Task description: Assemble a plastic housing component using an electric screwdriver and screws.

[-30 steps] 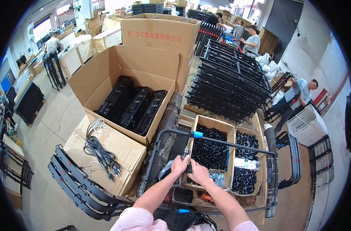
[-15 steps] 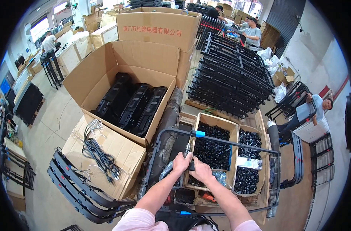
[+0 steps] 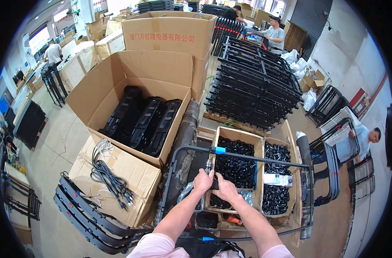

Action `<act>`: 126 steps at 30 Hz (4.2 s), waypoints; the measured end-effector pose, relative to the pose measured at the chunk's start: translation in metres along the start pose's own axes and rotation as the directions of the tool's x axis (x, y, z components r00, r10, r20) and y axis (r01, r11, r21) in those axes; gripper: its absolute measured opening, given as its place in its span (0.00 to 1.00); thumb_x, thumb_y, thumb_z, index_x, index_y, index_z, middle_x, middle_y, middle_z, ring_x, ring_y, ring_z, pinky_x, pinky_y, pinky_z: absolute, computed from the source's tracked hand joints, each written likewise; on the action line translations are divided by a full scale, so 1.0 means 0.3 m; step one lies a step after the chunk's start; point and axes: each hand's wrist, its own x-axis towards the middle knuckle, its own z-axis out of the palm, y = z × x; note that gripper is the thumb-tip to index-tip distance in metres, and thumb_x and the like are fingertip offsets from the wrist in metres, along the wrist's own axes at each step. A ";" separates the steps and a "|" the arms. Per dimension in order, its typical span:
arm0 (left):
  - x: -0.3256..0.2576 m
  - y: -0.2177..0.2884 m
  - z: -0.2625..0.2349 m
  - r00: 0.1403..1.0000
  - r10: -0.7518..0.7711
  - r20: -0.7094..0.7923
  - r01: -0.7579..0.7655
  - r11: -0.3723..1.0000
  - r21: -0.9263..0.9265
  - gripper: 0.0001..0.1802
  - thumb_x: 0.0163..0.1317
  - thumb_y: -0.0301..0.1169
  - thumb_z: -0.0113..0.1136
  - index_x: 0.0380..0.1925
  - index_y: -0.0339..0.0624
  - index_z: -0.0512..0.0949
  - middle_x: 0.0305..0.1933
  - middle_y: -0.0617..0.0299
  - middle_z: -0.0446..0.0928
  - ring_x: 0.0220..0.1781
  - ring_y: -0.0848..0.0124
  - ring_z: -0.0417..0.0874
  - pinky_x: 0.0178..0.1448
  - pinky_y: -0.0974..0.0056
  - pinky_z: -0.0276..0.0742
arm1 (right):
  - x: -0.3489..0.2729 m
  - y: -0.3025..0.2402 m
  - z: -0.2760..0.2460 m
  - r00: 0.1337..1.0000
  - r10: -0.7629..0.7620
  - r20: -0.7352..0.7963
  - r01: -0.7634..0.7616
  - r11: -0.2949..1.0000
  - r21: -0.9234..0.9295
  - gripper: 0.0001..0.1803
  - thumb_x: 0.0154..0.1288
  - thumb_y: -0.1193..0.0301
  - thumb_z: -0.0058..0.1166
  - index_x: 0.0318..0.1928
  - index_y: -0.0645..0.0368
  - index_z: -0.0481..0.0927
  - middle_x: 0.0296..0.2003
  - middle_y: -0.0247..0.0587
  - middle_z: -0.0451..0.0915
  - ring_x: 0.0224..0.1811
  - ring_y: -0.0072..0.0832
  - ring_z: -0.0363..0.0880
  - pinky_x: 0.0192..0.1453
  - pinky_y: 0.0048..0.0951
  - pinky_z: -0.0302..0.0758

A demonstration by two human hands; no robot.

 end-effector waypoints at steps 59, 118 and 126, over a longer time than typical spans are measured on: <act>-0.082 0.022 0.067 0.965 0.221 -0.142 -0.205 0.972 0.114 0.31 0.69 0.54 0.63 0.47 0.32 0.74 0.52 0.34 0.80 0.53 0.36 0.84 0.57 0.38 0.80 | -0.114 0.033 -0.013 0.995 -0.008 -0.097 0.014 0.998 0.060 0.42 0.55 0.63 0.68 0.68 0.67 0.67 0.55 0.63 0.82 0.55 0.57 0.83 0.61 0.51 0.80; 0.036 0.099 0.074 0.966 0.205 -0.156 -0.181 0.971 0.156 0.35 0.65 0.58 0.66 0.49 0.31 0.74 0.50 0.35 0.82 0.52 0.39 0.86 0.57 0.41 0.82 | -0.007 0.081 -0.017 0.979 -0.056 -0.198 0.064 0.997 0.032 0.30 0.54 0.68 0.69 0.58 0.56 0.75 0.59 0.48 0.77 0.59 0.53 0.79 0.59 0.51 0.77; 0.026 0.068 0.090 0.976 0.180 -0.125 -0.156 0.971 0.184 0.36 0.64 0.59 0.66 0.49 0.32 0.74 0.48 0.37 0.84 0.51 0.40 0.87 0.55 0.41 0.84 | -0.048 0.066 -0.014 0.987 -0.028 -0.160 0.037 0.998 0.051 0.26 0.55 0.70 0.66 0.55 0.56 0.76 0.60 0.46 0.76 0.59 0.50 0.79 0.59 0.49 0.75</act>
